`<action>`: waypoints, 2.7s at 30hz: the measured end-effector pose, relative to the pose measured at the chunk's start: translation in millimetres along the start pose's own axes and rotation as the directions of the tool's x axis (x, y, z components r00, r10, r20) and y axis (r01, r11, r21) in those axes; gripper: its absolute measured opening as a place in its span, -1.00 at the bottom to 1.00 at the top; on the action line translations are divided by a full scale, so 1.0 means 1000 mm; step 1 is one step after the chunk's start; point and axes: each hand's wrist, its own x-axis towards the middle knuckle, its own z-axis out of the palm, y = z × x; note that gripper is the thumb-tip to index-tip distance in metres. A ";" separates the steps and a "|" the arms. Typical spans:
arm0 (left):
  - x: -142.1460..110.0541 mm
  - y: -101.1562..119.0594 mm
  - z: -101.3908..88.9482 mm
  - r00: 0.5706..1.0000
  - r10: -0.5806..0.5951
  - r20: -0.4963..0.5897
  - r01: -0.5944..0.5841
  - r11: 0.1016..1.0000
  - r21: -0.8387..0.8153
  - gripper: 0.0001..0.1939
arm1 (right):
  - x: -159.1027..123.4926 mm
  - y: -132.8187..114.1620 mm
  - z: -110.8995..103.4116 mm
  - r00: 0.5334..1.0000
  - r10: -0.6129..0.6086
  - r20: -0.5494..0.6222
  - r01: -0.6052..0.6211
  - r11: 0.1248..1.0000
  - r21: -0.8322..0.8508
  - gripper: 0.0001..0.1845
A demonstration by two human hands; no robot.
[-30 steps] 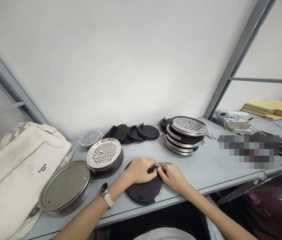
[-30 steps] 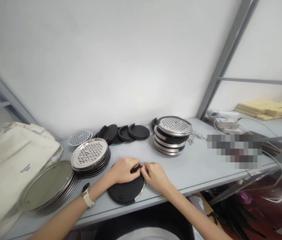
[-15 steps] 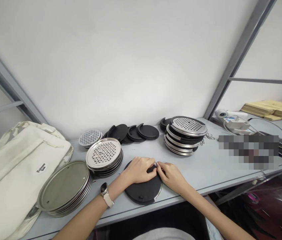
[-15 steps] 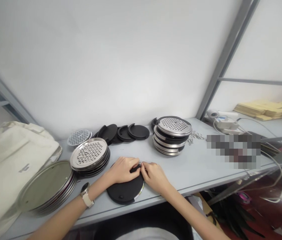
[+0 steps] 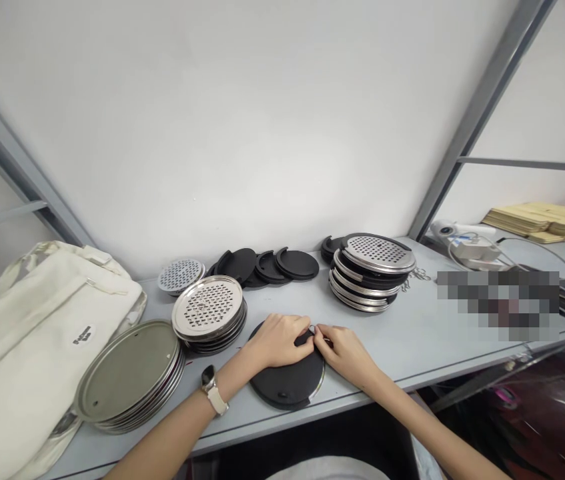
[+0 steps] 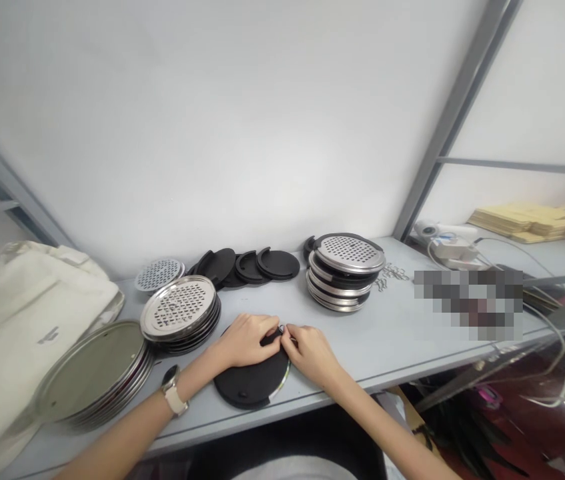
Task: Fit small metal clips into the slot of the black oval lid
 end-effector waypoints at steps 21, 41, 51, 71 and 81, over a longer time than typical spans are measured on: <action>0.000 0.002 -0.004 1.000 -0.014 0.021 0.014 1.000 0.005 -0.88 | 0.001 0.000 -0.001 1.000 0.000 0.000 0.000 1.000 0.024 -0.59; 0.001 0.002 -0.004 0.999 -0.028 0.035 0.028 1.000 0.010 -0.87 | 0.001 0.001 0.000 1.000 0.000 0.021 0.000 1.000 -0.024 -0.61; 0.001 0.003 -0.006 0.998 -0.037 0.046 0.037 0.999 -0.005 -0.87 | 0.001 0.001 0.000 1.000 0.001 0.010 -0.001 0.999 -0.036 -0.61; 0.000 0.002 -0.003 0.999 -0.036 0.037 0.036 0.999 -0.004 -0.88 | 0.000 0.000 -0.001 1.000 0.006 -0.011 -0.006 0.999 -0.032 -0.62; 0.001 0.002 -0.004 1.000 -0.021 0.023 0.020 1.000 0.015 -0.87 | 0.000 0.001 0.000 1.000 -0.006 0.020 0.006 0.999 -0.039 -0.61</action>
